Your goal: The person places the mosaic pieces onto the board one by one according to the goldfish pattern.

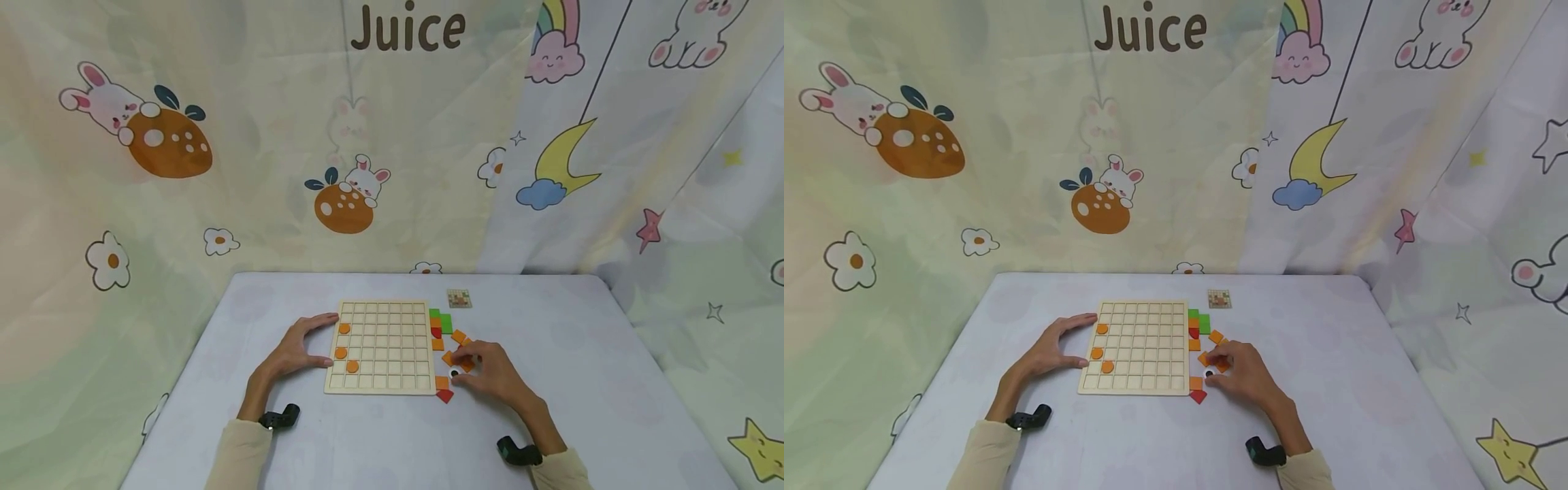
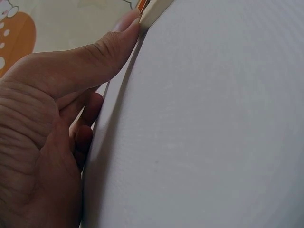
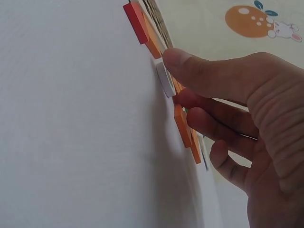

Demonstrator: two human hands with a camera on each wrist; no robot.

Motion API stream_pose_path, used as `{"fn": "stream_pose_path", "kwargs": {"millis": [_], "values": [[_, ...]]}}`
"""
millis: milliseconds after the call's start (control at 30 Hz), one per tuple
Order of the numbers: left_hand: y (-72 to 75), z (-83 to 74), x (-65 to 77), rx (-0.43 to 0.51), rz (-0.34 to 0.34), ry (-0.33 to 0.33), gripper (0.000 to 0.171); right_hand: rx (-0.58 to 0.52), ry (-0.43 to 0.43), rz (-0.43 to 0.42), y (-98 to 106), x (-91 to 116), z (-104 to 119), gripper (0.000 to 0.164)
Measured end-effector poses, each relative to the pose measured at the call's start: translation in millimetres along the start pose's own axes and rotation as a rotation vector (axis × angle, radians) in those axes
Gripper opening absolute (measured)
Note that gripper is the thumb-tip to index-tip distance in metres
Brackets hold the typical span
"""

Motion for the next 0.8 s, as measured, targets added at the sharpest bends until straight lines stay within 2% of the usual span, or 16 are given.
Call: {"fn": "stream_pose_path", "kwargs": {"millis": [367, 600, 800], "values": [[0.3, -0.6, 0.1, 0.005, -0.006, -0.012, 0.097, 0.077, -0.026, 0.029, -2.5, 4.7, 1.3, 0.038], [0.0, -0.9, 0.7, 0.005, -0.008, -0.007, 0.097, 0.130, 0.027, 0.051, -3.9, 4.1, 11.7, 0.037], [0.2, -1.6, 0.4, 0.003, -0.005, -0.005, 0.097, 0.160, -0.005, 0.071, -3.4, 3.4, 14.1, 0.036]]}}
Point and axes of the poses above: each hand's wrist, its own x-axis away from the middle knuckle, its own y-axis out of the back of the hand, z = x × y, the point moved 5 cm from there along -x, towards the middle knuckle, and after that the axes turned 11 degrees about -z, right-handed, at the moved point
